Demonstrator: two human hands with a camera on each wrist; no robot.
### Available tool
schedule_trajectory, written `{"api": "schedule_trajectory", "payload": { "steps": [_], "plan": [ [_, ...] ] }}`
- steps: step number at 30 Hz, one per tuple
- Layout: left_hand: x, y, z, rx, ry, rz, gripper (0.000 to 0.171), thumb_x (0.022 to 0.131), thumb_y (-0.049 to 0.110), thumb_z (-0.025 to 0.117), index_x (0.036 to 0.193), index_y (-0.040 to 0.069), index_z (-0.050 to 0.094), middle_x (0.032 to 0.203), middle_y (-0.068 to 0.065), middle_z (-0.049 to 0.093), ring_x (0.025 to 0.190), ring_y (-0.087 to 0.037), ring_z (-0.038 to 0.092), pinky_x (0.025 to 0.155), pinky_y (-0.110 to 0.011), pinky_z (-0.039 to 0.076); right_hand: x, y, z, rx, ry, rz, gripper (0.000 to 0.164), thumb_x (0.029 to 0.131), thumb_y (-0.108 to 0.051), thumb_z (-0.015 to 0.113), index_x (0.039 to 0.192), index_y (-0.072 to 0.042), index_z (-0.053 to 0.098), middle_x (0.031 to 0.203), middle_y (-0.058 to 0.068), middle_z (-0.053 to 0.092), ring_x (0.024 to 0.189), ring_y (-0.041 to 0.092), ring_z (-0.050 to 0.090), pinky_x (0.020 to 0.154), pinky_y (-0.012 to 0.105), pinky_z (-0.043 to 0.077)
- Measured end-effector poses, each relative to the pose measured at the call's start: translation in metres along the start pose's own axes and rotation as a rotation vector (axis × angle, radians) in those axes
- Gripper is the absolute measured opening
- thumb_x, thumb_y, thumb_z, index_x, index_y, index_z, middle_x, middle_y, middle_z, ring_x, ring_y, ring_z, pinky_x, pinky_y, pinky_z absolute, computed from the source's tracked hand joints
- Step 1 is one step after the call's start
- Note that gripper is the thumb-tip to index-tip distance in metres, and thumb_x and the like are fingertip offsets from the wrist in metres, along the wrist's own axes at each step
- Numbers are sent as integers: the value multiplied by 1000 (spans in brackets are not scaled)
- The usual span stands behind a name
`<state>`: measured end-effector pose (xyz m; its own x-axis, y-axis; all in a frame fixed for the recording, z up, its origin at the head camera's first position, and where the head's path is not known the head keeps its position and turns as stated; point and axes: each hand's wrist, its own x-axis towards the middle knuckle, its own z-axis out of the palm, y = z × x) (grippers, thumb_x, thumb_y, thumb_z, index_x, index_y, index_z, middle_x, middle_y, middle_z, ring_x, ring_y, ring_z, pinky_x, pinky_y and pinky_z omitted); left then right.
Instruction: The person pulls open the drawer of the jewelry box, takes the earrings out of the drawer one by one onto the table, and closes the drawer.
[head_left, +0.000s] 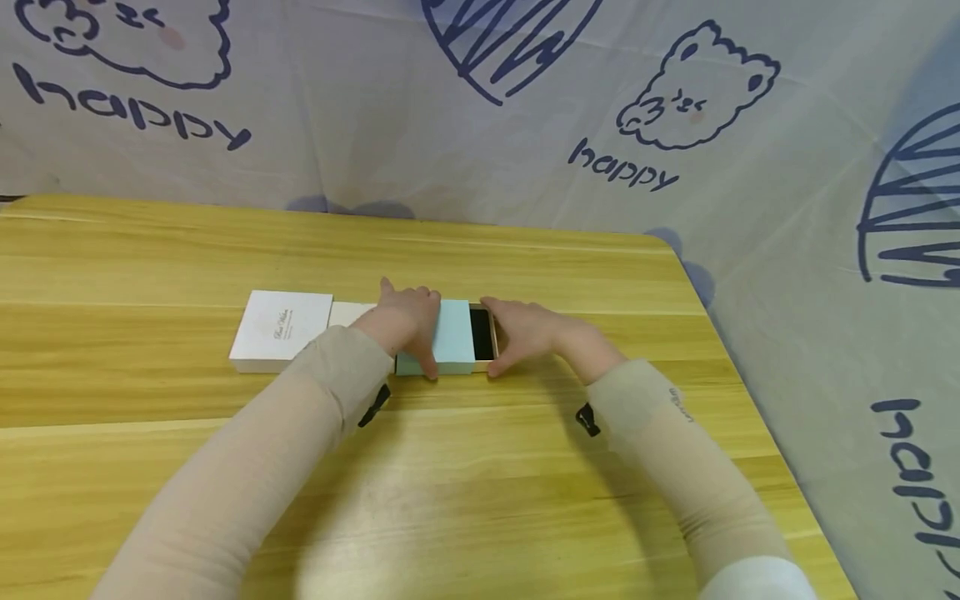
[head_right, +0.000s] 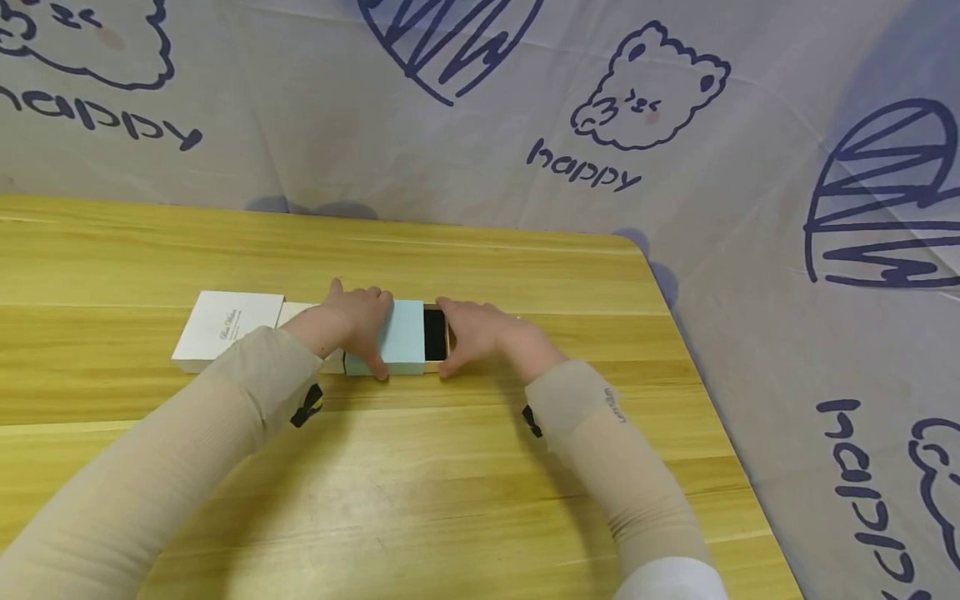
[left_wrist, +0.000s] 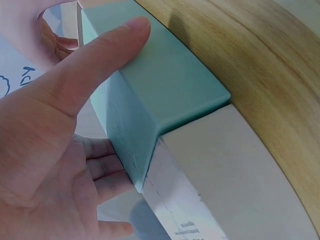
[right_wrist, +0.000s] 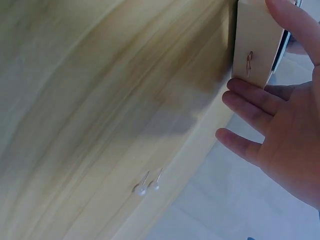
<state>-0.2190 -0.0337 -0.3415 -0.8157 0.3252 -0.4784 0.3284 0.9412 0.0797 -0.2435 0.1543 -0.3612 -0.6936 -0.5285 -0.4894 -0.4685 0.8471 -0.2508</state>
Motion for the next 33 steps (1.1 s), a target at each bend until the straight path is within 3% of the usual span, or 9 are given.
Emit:
{"api": "schedule_trajectory", "payload": {
  "steps": [15, 24, 33],
  "plan": [
    [2, 1, 0, 4, 1, 2, 106, 64, 50, 81, 142, -1, 30, 143, -18, 41, 131, -35, 41, 111, -65, 9, 4, -7, 1, 9, 11, -5, 107, 75, -42, 76, 149, -1, 11, 152, 15, 28, 138, 30, 32, 113, 48, 27],
    [2, 1, 0, 6, 1, 8, 106, 65, 51, 80, 142, -1, 29, 143, -18, 40, 130, -35, 42, 110, -65, 10, 6, -12, 3, 50, -17, -42, 111, 77, -41, 74, 150, -5, -1, 148, 14, 36, 131, 26, 42, 109, 40, 34],
    [1, 0, 1, -12, 8, 10, 105, 65, 49, 80, 142, -1, 30, 140, -17, 43, 128, -34, 44, 110, -66, 10, 7, -22, 2, 23, -11, -74, 106, 79, -42, 72, 150, -5, 4, 145, 12, 41, 129, 23, 44, 108, 43, 34]
  ]
}}
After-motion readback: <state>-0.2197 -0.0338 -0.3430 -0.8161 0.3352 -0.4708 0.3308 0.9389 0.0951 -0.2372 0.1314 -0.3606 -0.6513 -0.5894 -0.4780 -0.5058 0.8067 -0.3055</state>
